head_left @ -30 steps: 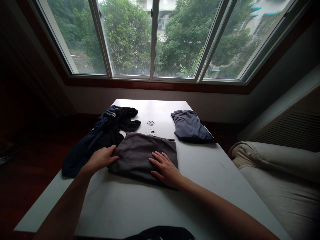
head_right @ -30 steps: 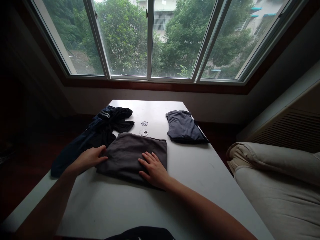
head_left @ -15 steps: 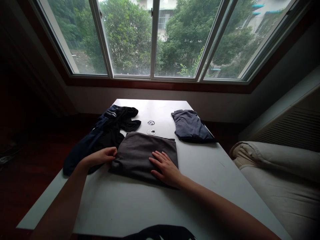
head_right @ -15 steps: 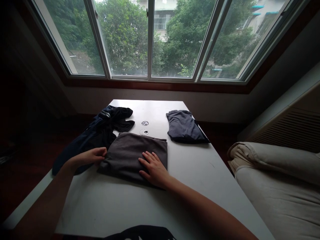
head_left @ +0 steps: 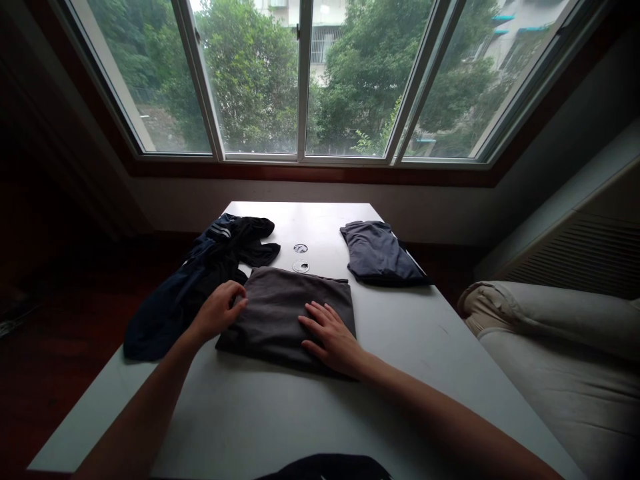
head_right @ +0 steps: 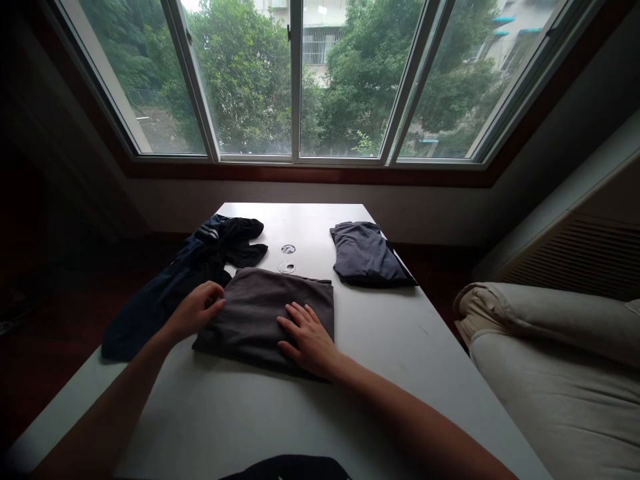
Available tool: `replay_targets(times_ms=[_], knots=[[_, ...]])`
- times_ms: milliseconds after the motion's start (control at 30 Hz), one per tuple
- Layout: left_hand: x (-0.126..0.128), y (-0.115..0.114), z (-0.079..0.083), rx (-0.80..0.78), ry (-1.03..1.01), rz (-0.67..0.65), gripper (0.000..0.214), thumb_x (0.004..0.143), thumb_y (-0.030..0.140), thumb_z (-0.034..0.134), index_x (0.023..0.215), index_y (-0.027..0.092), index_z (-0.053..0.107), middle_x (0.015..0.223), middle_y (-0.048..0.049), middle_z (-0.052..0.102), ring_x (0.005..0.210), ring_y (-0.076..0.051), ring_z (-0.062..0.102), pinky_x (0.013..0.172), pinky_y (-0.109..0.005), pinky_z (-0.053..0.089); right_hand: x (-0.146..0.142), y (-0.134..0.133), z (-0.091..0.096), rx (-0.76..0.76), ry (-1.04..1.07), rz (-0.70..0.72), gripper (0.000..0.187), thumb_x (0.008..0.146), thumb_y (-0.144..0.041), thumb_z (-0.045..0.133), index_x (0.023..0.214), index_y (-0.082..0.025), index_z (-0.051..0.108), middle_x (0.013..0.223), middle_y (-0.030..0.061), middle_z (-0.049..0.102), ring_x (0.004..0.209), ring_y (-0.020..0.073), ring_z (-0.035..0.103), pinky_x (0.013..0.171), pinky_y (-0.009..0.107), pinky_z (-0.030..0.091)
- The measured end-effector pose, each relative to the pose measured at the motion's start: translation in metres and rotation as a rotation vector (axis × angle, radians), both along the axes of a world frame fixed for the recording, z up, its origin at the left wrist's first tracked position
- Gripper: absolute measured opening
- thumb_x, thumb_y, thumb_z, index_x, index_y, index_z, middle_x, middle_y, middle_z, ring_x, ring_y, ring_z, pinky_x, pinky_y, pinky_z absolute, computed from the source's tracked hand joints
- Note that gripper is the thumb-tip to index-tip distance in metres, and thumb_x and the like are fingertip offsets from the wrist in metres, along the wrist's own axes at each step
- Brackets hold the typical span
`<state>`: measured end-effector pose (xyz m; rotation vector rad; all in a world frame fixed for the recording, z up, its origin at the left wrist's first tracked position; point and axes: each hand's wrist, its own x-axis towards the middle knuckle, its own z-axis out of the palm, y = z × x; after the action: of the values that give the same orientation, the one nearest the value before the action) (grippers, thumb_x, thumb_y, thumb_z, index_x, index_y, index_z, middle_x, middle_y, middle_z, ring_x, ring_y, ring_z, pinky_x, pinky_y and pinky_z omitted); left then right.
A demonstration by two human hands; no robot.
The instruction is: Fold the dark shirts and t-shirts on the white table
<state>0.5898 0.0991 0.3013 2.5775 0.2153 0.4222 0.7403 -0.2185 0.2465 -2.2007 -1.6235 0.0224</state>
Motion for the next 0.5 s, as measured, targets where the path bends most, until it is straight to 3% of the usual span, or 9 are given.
replay_targets(times_ms=[100,267,500], knots=[[0.011,-0.027,-0.023,0.152,-0.03,-0.151,0.038,0.099,0.047,0.058,0.129,0.024,0.063,0.146,-0.011,0.057,0.138,-0.031,0.05,0.117,-0.048,0.039,0.01,0.002,-0.004,-0.006,-0.027,-0.096,0.059,0.103,-0.052,0.052,0.156,-0.027,0.048,0.17,0.0099,0.028,0.158,0.0306,0.021,0.128,0.056,0.017],[0.013,-0.037,-0.06,0.397,0.033,-0.22,0.066,0.101,0.054,0.055,0.159,0.028,0.041,0.168,-0.0099,0.033,0.156,-0.033,0.027,0.127,-0.056,0.019,0.034,0.003,-0.017,-0.098,-0.029,-0.26,0.071,0.103,-0.065,0.042,0.164,-0.028,0.033,0.173,0.0091,0.016,0.16,0.0302,0.011,0.129,0.055,0.014],[-0.01,-0.021,-0.063,0.491,0.08,-0.23,0.072,0.103,0.058,0.048,0.166,0.031,0.026,0.173,-0.0065,0.021,0.159,-0.031,0.02,0.129,-0.054,0.016,0.075,-0.005,-0.024,-0.154,-0.049,-0.306,0.075,0.102,-0.07,0.037,0.165,-0.029,0.03,0.174,0.007,0.013,0.16,0.0293,0.011,0.129,0.05,0.014]])
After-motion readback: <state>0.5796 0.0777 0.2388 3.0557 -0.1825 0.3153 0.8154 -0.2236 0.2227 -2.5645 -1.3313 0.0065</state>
